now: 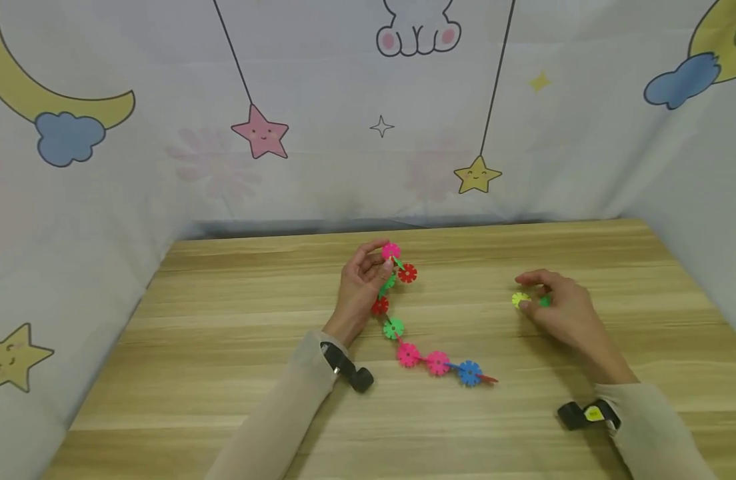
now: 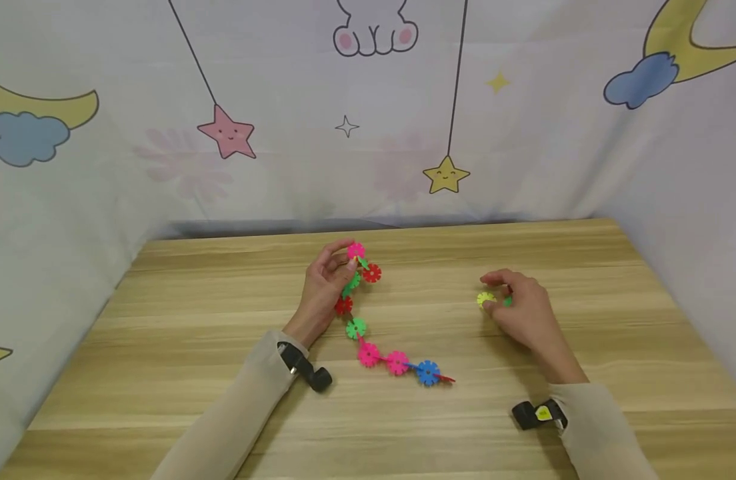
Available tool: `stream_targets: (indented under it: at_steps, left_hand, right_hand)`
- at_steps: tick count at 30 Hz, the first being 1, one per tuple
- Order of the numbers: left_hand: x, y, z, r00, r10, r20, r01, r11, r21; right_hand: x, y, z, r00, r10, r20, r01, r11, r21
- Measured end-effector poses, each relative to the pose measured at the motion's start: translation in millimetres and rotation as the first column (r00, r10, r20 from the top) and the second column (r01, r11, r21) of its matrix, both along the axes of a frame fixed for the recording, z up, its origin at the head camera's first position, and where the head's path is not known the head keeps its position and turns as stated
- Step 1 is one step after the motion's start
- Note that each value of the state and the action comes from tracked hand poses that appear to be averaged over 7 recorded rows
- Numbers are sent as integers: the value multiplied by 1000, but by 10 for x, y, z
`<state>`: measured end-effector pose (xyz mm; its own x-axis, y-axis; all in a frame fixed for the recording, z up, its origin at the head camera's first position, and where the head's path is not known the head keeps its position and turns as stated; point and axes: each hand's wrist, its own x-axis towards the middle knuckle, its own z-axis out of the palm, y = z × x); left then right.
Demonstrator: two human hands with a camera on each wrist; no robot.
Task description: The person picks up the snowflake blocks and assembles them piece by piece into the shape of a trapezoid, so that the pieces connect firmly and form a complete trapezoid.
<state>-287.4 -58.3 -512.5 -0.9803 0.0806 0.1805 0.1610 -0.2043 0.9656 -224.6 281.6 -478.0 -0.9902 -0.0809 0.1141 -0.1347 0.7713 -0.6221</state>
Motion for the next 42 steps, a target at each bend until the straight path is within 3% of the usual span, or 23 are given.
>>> stream_targets:
  at_steps: [5,12,19,30,36,42]
  left_hand:
    - [-1,0,-3,1000,-18,-9,19,1000,18]
    - [6,6,-11,999,-37,5,37,999,22]
    - [11,14,-2,998,-60,32,60,998,3]
    - [30,5,21,996,-80,48,81,997,-20]
    - [23,-9,6,996,-84,36,86,995,-60]
    - [26,-7,2,997,-67,47,69,997,-46]
  right_hand:
    - [-49,-30,-22,998,59,-16,-58,997,54]
    - [-74,-126,-75,995,66,-79,-62,997,50]
    - [-111,-336,-153,988,34,-150,-46,996,-75]
    - [-193,-725,-253,984,68,-166,-101,974,-200]
    - [-210,-916,-266,978,94,-189,-143,954,-263]
    - [-228,-1129,-257,970,109,-215,-176,931,-321]
